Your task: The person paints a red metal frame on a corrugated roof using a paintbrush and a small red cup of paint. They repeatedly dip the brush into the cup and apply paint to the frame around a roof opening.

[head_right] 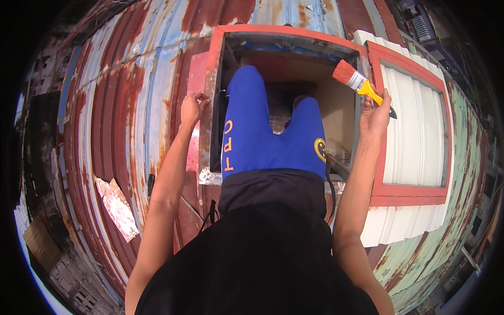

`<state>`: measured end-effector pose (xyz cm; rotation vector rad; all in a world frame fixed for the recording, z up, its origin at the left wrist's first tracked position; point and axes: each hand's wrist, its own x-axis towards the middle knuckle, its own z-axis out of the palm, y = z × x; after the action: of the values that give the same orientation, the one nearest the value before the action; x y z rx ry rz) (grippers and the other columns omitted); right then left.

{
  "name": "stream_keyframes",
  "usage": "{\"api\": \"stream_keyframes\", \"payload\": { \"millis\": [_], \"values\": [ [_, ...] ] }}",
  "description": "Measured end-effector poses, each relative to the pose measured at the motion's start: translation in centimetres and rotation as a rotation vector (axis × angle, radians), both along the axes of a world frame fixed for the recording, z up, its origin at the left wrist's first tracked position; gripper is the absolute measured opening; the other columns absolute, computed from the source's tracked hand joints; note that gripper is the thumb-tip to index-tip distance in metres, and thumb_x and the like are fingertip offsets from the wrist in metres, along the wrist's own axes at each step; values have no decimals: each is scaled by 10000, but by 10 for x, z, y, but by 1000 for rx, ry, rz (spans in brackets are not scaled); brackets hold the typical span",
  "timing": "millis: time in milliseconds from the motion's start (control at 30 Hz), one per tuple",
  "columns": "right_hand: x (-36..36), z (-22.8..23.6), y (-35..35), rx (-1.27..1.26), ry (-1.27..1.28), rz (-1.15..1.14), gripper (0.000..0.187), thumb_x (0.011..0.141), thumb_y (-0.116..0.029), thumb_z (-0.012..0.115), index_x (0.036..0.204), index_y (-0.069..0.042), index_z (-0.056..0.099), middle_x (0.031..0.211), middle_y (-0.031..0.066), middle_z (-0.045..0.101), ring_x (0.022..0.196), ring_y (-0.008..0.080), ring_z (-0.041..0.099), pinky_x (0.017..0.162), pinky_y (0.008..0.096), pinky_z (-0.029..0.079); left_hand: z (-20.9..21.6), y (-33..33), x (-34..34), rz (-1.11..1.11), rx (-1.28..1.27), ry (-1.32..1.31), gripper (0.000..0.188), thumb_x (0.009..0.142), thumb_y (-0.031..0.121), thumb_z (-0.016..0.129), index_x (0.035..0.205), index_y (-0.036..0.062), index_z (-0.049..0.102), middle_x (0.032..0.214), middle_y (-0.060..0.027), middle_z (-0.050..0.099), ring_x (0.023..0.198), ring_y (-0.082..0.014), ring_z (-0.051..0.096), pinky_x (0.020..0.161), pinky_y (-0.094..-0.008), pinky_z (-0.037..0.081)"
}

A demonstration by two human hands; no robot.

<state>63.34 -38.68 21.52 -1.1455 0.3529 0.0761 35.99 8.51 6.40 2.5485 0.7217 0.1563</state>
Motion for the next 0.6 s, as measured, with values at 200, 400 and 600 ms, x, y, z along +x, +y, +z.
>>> {"api": "stream_keyframes", "payload": {
  "millis": [200, 400, 600],
  "values": [
    [0, 1, 2, 33, -12, 1, 312, 1095, -284, 555, 1063, 24, 587, 1093, 178, 707, 733, 128, 635, 633, 201, 549, -9, 0, 8, 44, 37, 116, 164, 845, 171, 801, 944, 41, 781, 927, -171, 766, 891, -377, 735, 818, -471, 573],
    [2, -2, -6, 20, -26, -14, 315, 1093, -294, 556, 1065, 18, 583, 1107, 179, 708, 750, 131, 630, 649, 211, 543, 2, -15, 14, -19, 192, 115, 187, 827, 173, 807, 945, 30, 782, 892, -221, 753, 886, -395, 735, 834, -484, 577],
    [2, -2, -6, 22, -33, 8, 312, 1088, -302, 561, 1070, 9, 579, 1107, 176, 711, 769, 132, 629, 663, 220, 537, -12, -12, 11, -48, 250, 161, 213, 767, 211, 862, 845, 31, 780, 896, -213, 738, 900, -401, 715, 832, -493, 569]
  ]
}}
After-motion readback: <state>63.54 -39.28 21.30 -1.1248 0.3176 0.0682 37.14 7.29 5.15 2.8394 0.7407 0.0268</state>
